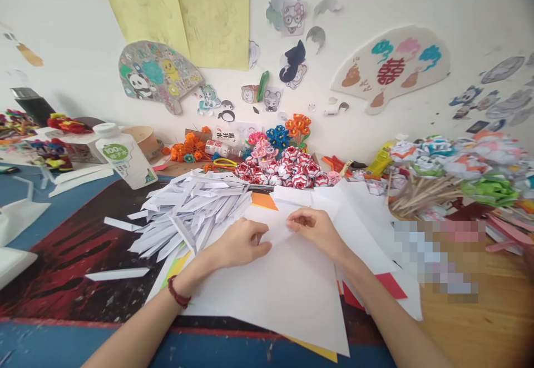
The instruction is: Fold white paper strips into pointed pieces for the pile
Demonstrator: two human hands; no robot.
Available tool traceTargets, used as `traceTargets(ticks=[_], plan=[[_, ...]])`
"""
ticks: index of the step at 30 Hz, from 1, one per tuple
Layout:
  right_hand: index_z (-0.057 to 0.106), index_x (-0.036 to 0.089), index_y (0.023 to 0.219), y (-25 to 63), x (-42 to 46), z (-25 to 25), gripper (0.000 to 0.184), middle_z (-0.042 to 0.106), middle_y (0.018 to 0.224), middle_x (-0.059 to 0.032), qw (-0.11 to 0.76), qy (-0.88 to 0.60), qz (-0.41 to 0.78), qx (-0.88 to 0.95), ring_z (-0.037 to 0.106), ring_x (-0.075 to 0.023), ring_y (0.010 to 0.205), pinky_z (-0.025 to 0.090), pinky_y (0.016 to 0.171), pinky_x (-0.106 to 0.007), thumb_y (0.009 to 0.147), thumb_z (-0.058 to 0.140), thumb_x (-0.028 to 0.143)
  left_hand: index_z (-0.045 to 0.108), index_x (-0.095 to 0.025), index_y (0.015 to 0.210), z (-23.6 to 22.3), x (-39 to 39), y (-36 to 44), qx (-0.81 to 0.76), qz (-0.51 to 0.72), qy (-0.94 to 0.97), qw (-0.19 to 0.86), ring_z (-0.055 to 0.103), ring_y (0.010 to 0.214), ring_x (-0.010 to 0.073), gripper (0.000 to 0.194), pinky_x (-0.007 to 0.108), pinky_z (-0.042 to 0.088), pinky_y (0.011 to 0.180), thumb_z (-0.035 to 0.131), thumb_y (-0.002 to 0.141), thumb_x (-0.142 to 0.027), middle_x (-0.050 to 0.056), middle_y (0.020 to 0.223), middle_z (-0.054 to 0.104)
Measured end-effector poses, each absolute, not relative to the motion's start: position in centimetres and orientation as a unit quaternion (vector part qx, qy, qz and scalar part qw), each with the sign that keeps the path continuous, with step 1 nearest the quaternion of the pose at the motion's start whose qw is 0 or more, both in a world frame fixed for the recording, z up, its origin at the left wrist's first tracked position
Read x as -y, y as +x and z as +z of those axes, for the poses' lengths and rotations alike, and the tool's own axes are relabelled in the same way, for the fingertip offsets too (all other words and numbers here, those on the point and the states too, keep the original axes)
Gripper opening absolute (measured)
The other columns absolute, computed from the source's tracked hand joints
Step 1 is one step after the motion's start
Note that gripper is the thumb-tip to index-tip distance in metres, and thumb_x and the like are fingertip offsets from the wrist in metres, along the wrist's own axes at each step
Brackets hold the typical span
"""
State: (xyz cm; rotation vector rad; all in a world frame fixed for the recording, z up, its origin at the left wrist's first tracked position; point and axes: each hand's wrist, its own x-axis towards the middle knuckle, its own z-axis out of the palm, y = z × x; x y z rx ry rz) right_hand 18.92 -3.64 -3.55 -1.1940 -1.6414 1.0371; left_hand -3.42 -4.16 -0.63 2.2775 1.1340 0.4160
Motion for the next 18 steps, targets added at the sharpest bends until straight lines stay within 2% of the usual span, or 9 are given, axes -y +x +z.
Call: traceTargets(ticks=[4, 8, 11, 18], plan=[[0.067, 0.015, 0.08, 19.2, 3.5, -3.8, 0.027, 0.063, 0.069, -0.0023, 0.38, -0.498, 0.407, 0.664, 0.055, -0.0134, 0.061, 0.043, 0.058, -0.026, 0.074, 0.068, 0.041, 0.044, -0.017, 0.061, -1.2, 3.6, -4.0, -0.423, 0.16, 0.859, 0.24, 0.032, 0.052, 0.0088, 0.024, 0.024, 0.023, 0.053, 0.052, 0.08, -0.029, -0.006, 0.053, 0.037], [0.067, 0.016, 0.076, 19.5, 3.4, -4.0, 0.021, 0.066, 0.071, -0.0034, 0.328, -0.523, 0.397, 0.679, 0.057, -0.0144, 0.061, 0.045, 0.059, -0.026, 0.073, 0.068, 0.037, 0.061, -0.019, 0.08, -2.3, 3.1, -4.3, -0.433, 0.173, 0.856, 0.222, 0.049, 0.064, 0.0127, 0.016, 0.024, 0.031, 0.059, 0.054, 0.082, -0.034, -0.001, 0.07, 0.057], [0.068, 0.017, 0.077, 19.5, 3.6, -4.1, 0.017, 0.066, 0.068, -0.0025, 0.317, -0.542, 0.365, 0.687, 0.056, -0.0143, 0.06, 0.044, 0.058, -0.026, 0.074, 0.066, 0.034, 0.063, -0.02, 0.088, -2.9, 3.0, -4.1, -0.442, 0.185, 0.849, 0.221, 0.053, 0.071, 0.0151, 0.016, 0.025, 0.035, 0.064, 0.054, 0.083, -0.032, 0.001, 0.079, 0.063], [0.066, 0.017, 0.073, 19.3, 3.8, -4.1, 0.016, 0.061, 0.059, 0.0001, 0.301, -0.546, 0.324, 0.711, 0.05, -0.0126, 0.054, 0.037, 0.05, -0.024, 0.075, 0.062, 0.032, 0.063, -0.019, 0.088, -3.9, 2.8, -3.5, -0.447, 0.228, 0.84, 0.205, 0.056, 0.078, 0.0167, 0.013, 0.027, 0.04, 0.068, 0.052, 0.084, -0.024, 0.004, 0.085, 0.064]])
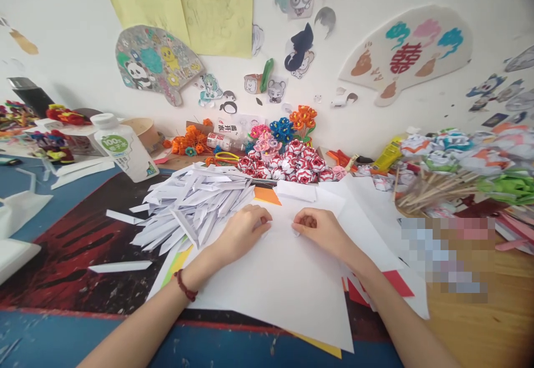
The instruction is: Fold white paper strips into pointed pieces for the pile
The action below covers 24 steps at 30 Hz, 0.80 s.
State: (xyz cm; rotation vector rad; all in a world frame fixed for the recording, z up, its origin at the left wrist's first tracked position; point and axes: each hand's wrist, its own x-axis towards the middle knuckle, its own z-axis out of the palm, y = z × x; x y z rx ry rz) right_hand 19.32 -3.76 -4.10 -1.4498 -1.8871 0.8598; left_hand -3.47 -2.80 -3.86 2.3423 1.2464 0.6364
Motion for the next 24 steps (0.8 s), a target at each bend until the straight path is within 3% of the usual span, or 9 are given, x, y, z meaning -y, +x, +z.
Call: traceTargets(ticks=[5, 10, 14, 21, 24], plan=[[0.068, 0.019, 0.084, 19.07, 3.96, -3.92, 0.015, 0.061, 0.063, 0.0007, 0.297, -0.54, 0.318, 0.721, 0.049, -0.0129, 0.057, 0.038, 0.054, -0.025, 0.075, 0.063, 0.03, 0.065, -0.019, 0.085, -4.24, 2.65, -3.4, -0.446, 0.245, 0.838, 0.197, 0.056, 0.079, 0.0171, 0.009, 0.028, 0.041, 0.07, 0.056, 0.082, -0.019, 0.003, 0.081, 0.064], [0.068, 0.02, 0.077, 18.82, 4.09, -3.95, 0.008, 0.061, 0.067, 0.0004, 0.304, -0.523, 0.282, 0.745, 0.048, -0.0129, 0.058, 0.039, 0.056, -0.026, 0.073, 0.065, 0.026, 0.067, -0.02, 0.086, -4.17, 2.71, -3.29, -0.432, 0.267, 0.839, 0.196, 0.056, 0.081, 0.0174, 0.012, 0.029, 0.042, 0.073, 0.058, 0.081, -0.015, 0.003, 0.081, 0.065], [0.071, 0.021, 0.083, 18.79, 4.02, -4.08, 0.012, 0.064, 0.071, -0.0006, 0.311, -0.515, 0.278, 0.749, 0.049, -0.0133, 0.059, 0.04, 0.057, -0.026, 0.073, 0.064, 0.022, 0.067, -0.019, 0.088, -4.27, 2.76, -3.19, -0.419, 0.276, 0.843, 0.193, 0.056, 0.082, 0.0176, 0.015, 0.029, 0.043, 0.075, 0.057, 0.081, -0.012, 0.003, 0.081, 0.065], [0.073, 0.021, 0.075, 18.79, 4.05, -4.07, 0.01, 0.066, 0.076, -0.0019, 0.319, -0.496, 0.274, 0.76, 0.053, -0.0136, 0.062, 0.041, 0.06, -0.027, 0.074, 0.064, 0.016, 0.067, -0.019, 0.09, -4.13, 2.84, -3.23, -0.385, 0.26, 0.87, 0.163, 0.055, 0.087, 0.0189, 0.018, 0.03, 0.043, 0.077, 0.052, 0.085, -0.01, 0.005, 0.087, 0.065], [0.074, 0.021, 0.084, 18.82, 4.06, -4.22, 0.015, 0.067, 0.081, -0.0026, 0.318, -0.49, 0.272, 0.765, 0.053, -0.0137, 0.062, 0.042, 0.06, -0.027, 0.076, 0.063, 0.016, 0.067, -0.018, 0.094, -4.05, 2.84, -3.31, -0.378, 0.251, 0.876, 0.163, 0.056, 0.089, 0.0195, 0.021, 0.031, 0.043, 0.079, 0.049, 0.086, -0.01, 0.006, 0.09, 0.066]])
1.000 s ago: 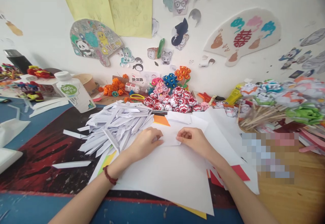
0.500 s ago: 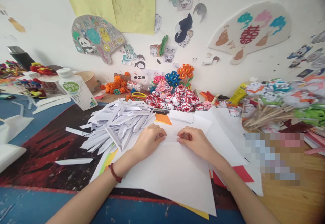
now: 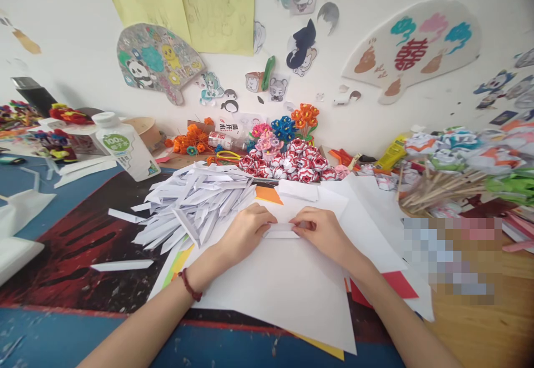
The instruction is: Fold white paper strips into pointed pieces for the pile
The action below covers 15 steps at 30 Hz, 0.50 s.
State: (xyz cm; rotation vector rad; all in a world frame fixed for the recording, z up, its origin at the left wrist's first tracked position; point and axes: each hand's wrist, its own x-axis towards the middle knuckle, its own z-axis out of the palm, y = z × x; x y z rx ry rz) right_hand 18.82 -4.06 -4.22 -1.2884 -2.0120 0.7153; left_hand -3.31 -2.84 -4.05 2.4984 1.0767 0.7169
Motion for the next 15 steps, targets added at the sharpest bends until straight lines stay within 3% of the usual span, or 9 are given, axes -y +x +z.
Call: traceTargets(ticks=[3, 8, 15], plan=[[0.074, 0.022, 0.092, 18.8, 4.0, -4.4, 0.019, 0.067, 0.085, -0.0034, 0.319, -0.485, 0.276, 0.766, 0.054, -0.0142, 0.063, 0.043, 0.06, -0.028, 0.078, 0.062, 0.017, 0.068, -0.018, 0.094, -4.2, 2.9, -3.3, -0.376, 0.246, 0.881, 0.149, 0.055, 0.088, 0.0193, 0.022, 0.031, 0.043, 0.078, 0.048, 0.087, -0.011, 0.006, 0.088, 0.065], [0.074, 0.022, 0.078, 18.7, 4.1, -4.5, 0.018, 0.065, 0.079, -0.0032, 0.329, -0.452, 0.26, 0.787, 0.057, -0.0149, 0.067, 0.043, 0.062, -0.028, 0.082, 0.057, 0.017, 0.067, -0.019, 0.096, -4.4, 3.1, -3.2, -0.378, 0.225, 0.891, 0.108, 0.054, 0.085, 0.0185, 0.024, 0.029, 0.042, 0.074, 0.045, 0.089, -0.012, 0.006, 0.085, 0.063], [0.073, 0.022, 0.087, 19.0, 4.4, -4.3, 0.021, 0.063, 0.076, -0.0016, 0.292, -0.453, 0.21, 0.816, 0.058, -0.0139, 0.069, 0.043, 0.063, -0.026, 0.084, 0.055, 0.01, 0.066, -0.019, 0.1, -3.2, 3.3, -3.6, -0.356, 0.152, 0.919, 0.079, 0.056, 0.083, 0.0169, 0.026, 0.027, 0.042, 0.071, 0.042, 0.092, -0.014, 0.005, 0.085, 0.062]])
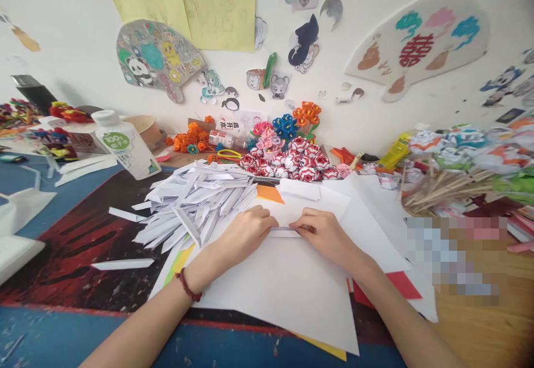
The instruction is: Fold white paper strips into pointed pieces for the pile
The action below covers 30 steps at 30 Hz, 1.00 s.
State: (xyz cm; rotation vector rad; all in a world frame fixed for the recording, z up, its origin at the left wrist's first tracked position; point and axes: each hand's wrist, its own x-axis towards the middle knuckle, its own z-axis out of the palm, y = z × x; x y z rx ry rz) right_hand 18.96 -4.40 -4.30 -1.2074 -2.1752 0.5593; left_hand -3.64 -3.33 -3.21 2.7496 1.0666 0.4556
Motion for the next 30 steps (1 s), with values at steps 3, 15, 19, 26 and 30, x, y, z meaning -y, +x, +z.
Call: traceTargets(ticks=[3, 15, 19, 26, 30], plan=[[0.073, 0.021, 0.088, 19.0, 4.55, -4.11, 0.022, 0.063, 0.078, -0.0015, 0.273, -0.447, 0.199, 0.829, 0.059, -0.0139, 0.071, 0.043, 0.065, -0.025, 0.085, 0.055, 0.009, 0.065, -0.02, 0.102, -2.91, 3.41, -3.83, -0.354, 0.14, 0.922, 0.074, 0.057, 0.083, 0.0161, 0.027, 0.027, 0.042, 0.072, 0.04, 0.093, -0.015, 0.004, 0.086, 0.061], [0.07, 0.019, 0.095, 19.03, 4.95, -3.76, 0.019, 0.06, 0.079, -0.0025, 0.219, -0.429, 0.106, 0.87, 0.058, -0.0149, 0.074, 0.043, 0.067, -0.027, 0.087, 0.053, 0.014, 0.063, -0.017, 0.094, -3.42, 3.82, -3.34, -0.329, 0.119, 0.936, -0.026, 0.052, 0.078, 0.0176, 0.02, 0.03, 0.037, 0.065, 0.044, 0.094, -0.023, 0.003, 0.081, 0.059], [0.068, 0.019, 0.1, 19.09, 4.99, -3.71, 0.018, 0.063, 0.088, -0.0046, 0.206, -0.412, 0.083, 0.884, 0.058, -0.017, 0.082, 0.044, 0.073, -0.029, 0.088, 0.055, 0.019, 0.062, -0.017, 0.094, -3.48, 3.87, -3.58, -0.314, 0.112, 0.942, -0.041, 0.051, 0.078, 0.0179, 0.019, 0.031, 0.037, 0.065, 0.044, 0.094, -0.024, 0.003, 0.079, 0.058], [0.068, 0.021, 0.102, 18.87, 4.92, -3.42, 0.019, 0.065, 0.094, -0.0047, 0.186, -0.378, -0.015, 0.907, 0.054, -0.0189, 0.086, 0.041, 0.073, -0.031, 0.089, 0.055, 0.017, 0.057, -0.017, 0.107, -3.76, 3.89, -3.5, -0.3, 0.123, 0.943, -0.08, 0.051, 0.074, 0.0173, 0.02, 0.032, 0.036, 0.062, 0.042, 0.095, -0.021, 0.002, 0.08, 0.057], [0.07, 0.019, 0.093, 18.55, 5.08, -3.55, 0.019, 0.064, 0.08, -0.004, 0.186, -0.364, -0.049, 0.911, 0.053, -0.0171, 0.078, 0.038, 0.066, -0.03, 0.091, 0.051, 0.015, 0.06, -0.017, 0.096, -3.72, 3.86, -3.5, -0.291, 0.11, 0.946, -0.089, 0.051, 0.074, 0.0178, 0.017, 0.032, 0.035, 0.061, 0.043, 0.094, -0.021, 0.003, 0.079, 0.056]])
